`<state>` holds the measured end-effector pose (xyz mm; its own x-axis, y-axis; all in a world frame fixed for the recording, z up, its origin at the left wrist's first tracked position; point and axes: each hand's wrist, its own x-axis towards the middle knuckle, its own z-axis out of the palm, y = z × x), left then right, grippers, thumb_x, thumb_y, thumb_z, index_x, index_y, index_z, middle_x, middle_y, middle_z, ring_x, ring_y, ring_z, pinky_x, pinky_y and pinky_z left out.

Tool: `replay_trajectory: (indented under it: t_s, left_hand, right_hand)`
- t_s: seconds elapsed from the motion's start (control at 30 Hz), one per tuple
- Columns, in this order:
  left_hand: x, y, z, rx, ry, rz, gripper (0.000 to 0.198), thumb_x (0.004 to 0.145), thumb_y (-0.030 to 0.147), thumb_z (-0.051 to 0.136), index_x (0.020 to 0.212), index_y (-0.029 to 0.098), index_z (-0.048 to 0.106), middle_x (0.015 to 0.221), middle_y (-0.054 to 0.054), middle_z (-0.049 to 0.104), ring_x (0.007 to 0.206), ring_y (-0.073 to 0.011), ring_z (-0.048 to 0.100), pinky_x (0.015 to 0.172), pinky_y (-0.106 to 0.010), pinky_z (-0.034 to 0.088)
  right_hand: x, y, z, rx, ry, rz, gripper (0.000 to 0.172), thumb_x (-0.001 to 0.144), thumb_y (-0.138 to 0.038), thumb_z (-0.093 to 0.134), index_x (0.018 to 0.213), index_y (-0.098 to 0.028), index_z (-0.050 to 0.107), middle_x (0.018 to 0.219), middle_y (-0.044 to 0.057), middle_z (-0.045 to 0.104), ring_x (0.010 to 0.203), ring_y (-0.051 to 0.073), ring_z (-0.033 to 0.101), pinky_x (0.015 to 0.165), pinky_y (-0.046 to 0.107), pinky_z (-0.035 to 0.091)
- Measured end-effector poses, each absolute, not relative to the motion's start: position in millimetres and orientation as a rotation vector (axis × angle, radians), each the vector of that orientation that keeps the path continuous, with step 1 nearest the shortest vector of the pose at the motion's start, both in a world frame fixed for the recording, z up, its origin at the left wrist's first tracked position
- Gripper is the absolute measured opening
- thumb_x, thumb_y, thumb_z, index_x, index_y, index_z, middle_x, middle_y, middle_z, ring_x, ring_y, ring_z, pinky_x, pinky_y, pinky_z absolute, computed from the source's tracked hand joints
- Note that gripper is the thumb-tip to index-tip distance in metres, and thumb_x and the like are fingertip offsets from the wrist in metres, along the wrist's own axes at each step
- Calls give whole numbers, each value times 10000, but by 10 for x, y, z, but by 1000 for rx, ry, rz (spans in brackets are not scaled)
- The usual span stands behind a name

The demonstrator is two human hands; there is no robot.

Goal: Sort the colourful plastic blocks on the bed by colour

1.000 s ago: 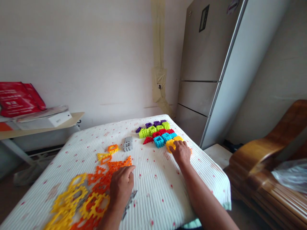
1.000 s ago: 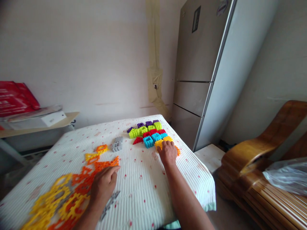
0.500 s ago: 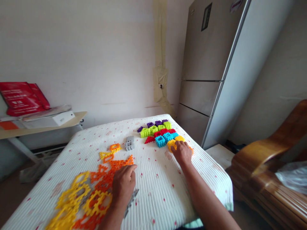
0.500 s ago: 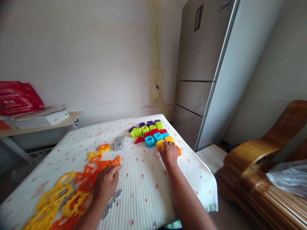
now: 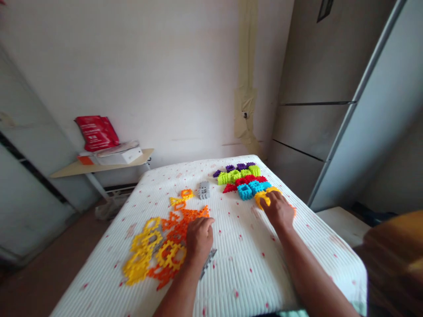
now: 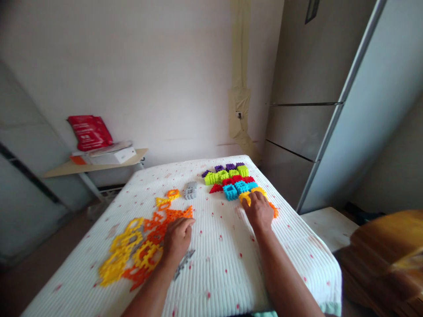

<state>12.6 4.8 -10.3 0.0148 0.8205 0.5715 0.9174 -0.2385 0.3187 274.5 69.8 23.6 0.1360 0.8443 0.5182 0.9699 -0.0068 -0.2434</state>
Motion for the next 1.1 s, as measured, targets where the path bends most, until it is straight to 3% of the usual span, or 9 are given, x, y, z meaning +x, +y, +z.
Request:
replay_trajectory:
  t_s: [0.07, 0.2, 0.33, 0.67, 0.87, 1.1]
  left_hand:
    - [145, 27, -67, -2143, -1889, -1008, 301, 751, 86, 490, 910, 242, 693, 849, -41, 709, 824, -189, 636, 800, -336, 474]
    - [174, 2, -12, -2160, -1948, -1007, 317, 731, 71, 517, 929, 248, 690, 838, -47, 700, 837, -195, 627, 801, -344, 466]
    - [187, -2, 9, -2187, -1967, -1013, 321, 743, 50, 492, 910, 237, 693, 829, -49, 697, 839, -191, 618, 796, -345, 458]
    - [135, 27, 83, -2135, -1987, -1046, 302, 778, 48, 459, 911, 209, 677, 862, -53, 696, 866, -183, 606, 822, -338, 441]
    - [-416, 465, 500, -1892, -2411, -592, 325, 854, 171, 403, 1049, 236, 655, 1089, -43, 665, 1036, -174, 575, 900, -288, 412]
    - [-825, 1100, 440, -1886, -2598, -270, 417, 712, 265, 577, 1125, 301, 623, 1132, -55, 630, 1060, -214, 569, 839, -290, 447]
  right_hand:
    - [2716, 680, 227, -1705, -1788, -321, 311, 915, -358, 401, 959, -188, 658, 1082, 85, 627, 916, 186, 577, 631, 250, 362]
    - [2563, 628, 171, -1402, -2043, -236, 374, 936, -344, 346, 818, -180, 662, 896, 90, 654, 825, 172, 592, 672, 256, 385]
    - [2376, 607, 58, -1164, -2281, -73, 371, 934, -335, 330, 797, -181, 638, 817, 71, 634, 734, 150, 593, 665, 247, 398]
    - [2210, 611, -33, -1301, -2471, 206, 283, 877, -257, 344, 768, -197, 598, 828, 28, 614, 730, 128, 598, 639, 218, 393]
    - [2177, 606, -29, -1349, -2470, 192, 261, 869, -228, 355, 764, -197, 592, 829, 20, 607, 730, 126, 604, 619, 216, 377]
    - [2168, 606, -28, -1384, -2468, 177, 253, 869, -222, 361, 759, -197, 588, 824, 20, 608, 731, 131, 602, 603, 221, 360]
